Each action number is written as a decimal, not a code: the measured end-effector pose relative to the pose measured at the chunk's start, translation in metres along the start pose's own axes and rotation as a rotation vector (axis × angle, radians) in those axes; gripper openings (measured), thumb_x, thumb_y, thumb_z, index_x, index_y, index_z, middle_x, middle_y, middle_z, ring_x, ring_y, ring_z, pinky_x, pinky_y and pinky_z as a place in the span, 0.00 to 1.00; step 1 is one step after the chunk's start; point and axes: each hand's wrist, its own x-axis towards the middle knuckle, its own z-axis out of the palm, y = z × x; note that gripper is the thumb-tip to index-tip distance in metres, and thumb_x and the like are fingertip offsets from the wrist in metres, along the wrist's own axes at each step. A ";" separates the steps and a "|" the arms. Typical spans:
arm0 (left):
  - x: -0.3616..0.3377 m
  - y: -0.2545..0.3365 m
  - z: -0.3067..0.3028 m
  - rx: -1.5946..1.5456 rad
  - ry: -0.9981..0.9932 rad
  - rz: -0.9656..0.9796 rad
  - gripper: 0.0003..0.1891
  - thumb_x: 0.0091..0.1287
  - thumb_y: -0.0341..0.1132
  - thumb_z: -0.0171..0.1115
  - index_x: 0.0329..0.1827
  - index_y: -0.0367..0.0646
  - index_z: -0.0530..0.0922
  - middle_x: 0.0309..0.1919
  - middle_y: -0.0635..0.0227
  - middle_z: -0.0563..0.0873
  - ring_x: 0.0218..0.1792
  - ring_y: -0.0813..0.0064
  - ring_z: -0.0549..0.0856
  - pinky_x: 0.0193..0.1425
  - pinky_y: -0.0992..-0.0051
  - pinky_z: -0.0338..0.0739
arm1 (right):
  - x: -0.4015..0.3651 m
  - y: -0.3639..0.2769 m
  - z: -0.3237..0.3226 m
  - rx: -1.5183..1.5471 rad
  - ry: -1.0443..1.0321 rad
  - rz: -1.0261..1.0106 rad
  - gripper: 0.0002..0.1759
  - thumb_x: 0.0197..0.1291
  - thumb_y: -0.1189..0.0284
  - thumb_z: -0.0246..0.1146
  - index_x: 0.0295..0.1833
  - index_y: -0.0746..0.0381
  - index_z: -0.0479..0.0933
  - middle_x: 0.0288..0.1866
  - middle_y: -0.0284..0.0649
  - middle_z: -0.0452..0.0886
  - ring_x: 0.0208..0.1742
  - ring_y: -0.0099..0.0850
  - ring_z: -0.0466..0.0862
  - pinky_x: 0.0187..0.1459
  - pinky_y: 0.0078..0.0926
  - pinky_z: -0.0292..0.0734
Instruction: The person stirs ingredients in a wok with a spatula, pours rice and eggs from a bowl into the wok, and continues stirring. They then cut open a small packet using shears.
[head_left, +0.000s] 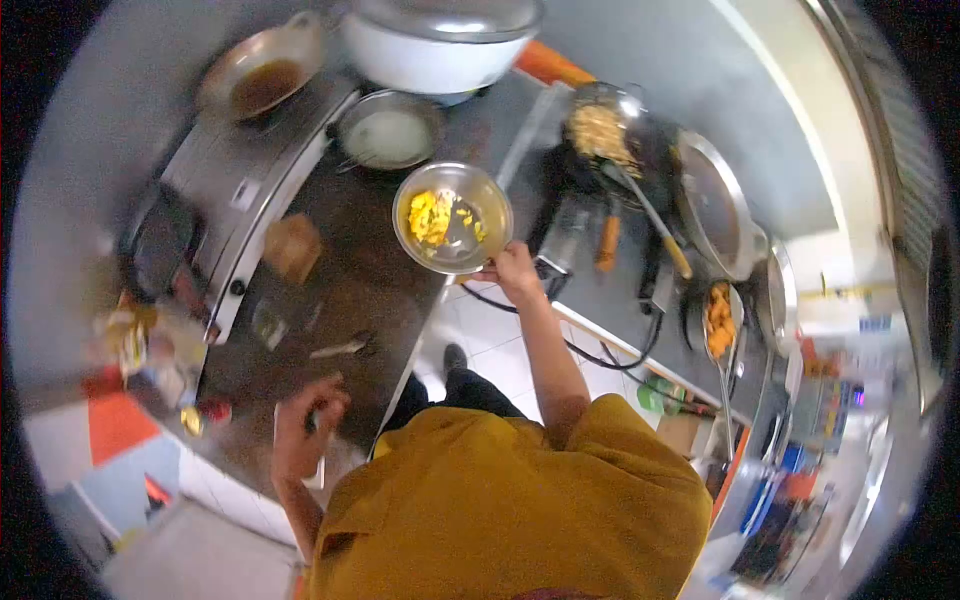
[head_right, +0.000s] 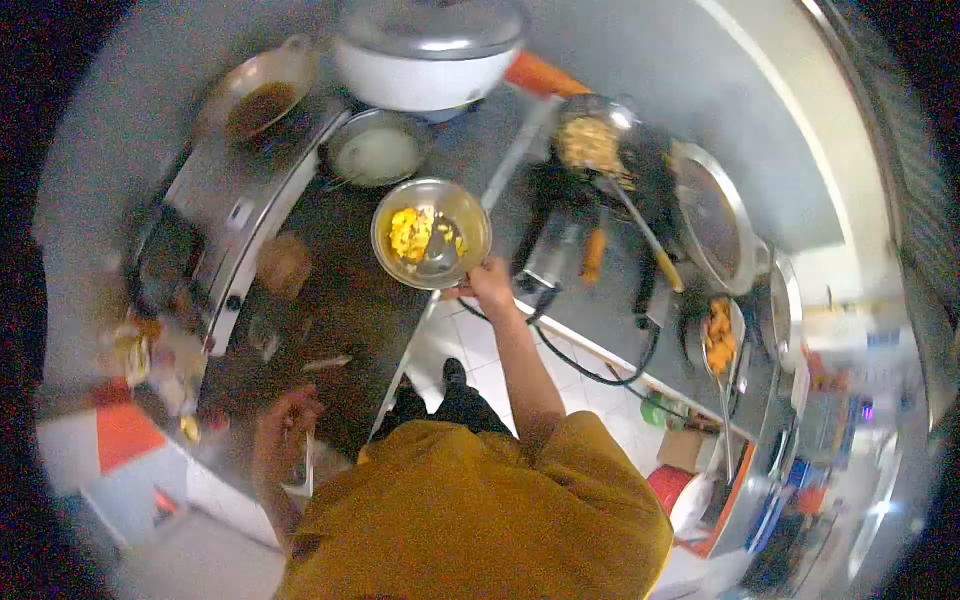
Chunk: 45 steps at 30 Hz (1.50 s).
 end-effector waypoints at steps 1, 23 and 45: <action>0.006 0.005 0.019 0.002 -0.031 0.039 0.16 0.67 0.35 0.61 0.55 0.39 0.79 0.33 0.61 0.87 0.34 0.75 0.84 0.43 0.73 0.79 | -0.006 -0.027 -0.023 -0.032 -0.005 -0.048 0.19 0.66 0.72 0.55 0.58 0.74 0.69 0.41 0.50 0.81 0.31 0.36 0.85 0.28 0.30 0.88; 0.066 -0.063 0.243 -0.141 -0.063 -0.303 0.17 0.67 0.43 0.63 0.52 0.42 0.82 0.38 0.57 0.88 0.39 0.68 0.87 0.45 0.70 0.79 | 0.210 -0.263 -0.320 -2.052 0.776 -1.031 0.42 0.63 0.76 0.53 0.77 0.63 0.38 0.40 0.74 0.75 0.28 0.54 0.84 0.28 0.43 0.81; 0.202 -0.125 0.231 -0.934 0.322 -0.508 0.35 0.68 0.29 0.58 0.71 0.47 0.46 0.64 0.53 0.65 0.59 0.53 0.76 0.58 0.52 0.80 | 0.038 0.039 -0.004 -0.432 -0.324 0.153 0.28 0.63 0.60 0.59 0.60 0.72 0.67 0.36 0.55 0.81 0.32 0.36 0.85 0.36 0.36 0.80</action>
